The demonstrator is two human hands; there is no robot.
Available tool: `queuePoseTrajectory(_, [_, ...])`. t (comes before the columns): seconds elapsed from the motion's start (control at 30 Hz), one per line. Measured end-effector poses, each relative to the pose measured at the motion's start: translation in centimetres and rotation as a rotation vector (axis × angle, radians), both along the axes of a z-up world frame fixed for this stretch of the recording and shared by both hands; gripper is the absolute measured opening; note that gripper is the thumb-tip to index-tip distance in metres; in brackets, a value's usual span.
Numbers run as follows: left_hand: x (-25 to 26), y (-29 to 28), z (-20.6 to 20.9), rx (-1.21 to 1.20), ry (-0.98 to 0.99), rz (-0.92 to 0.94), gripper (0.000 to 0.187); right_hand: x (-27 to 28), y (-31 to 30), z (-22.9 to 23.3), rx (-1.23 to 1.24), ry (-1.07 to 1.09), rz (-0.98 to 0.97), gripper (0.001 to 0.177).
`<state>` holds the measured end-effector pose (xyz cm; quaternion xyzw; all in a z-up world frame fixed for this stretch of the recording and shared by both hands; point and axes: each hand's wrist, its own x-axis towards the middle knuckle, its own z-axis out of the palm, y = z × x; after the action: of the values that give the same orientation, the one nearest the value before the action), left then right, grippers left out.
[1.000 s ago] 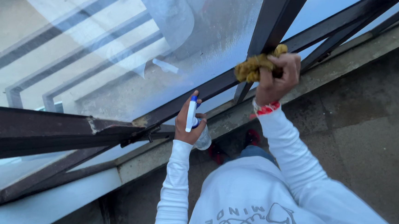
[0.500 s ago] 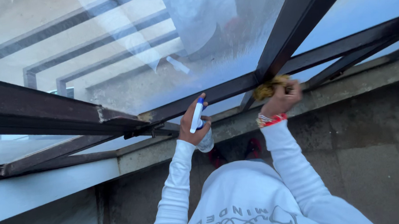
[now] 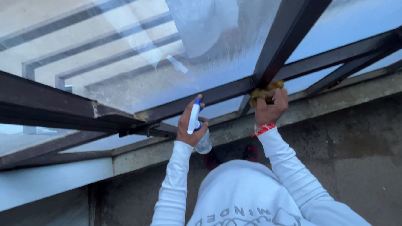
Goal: The person sprays a cleaning liquid from a bottle onto a glass pane and wipes it with a yellow cloth.
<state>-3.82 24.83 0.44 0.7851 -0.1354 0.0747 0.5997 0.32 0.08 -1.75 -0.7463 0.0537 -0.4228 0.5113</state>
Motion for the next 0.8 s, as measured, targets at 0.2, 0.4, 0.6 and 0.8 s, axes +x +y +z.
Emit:
queuePoseTrajectory(0.2, [-0.4,-0.3,0.3,0.054,0.012,0.008,0.081,2.0,-1.4,2.6,-0.161,-0.284,-0.065,0.018])
queuePoseTrajectory(0.4, [-0.6,-1.2,-0.2,0.036,0.042,0.089,0.080,0.4,-0.4,-4.2,-0.111,-0.054,0.128,0.018])
queuePoseTrajectory(0.6, [-0.4,-1.2,-0.4,0.115,-0.052,0.088,0.076,-0.5,0.5,-4.5,-0.052,0.041,0.050,0.015])
queuePoseTrajectory(0.8, [-0.5,-1.2,-0.6,0.143,-0.093,0.074,0.069,1.8,-0.6,2.2,-0.237,-0.310,0.022,0.022])
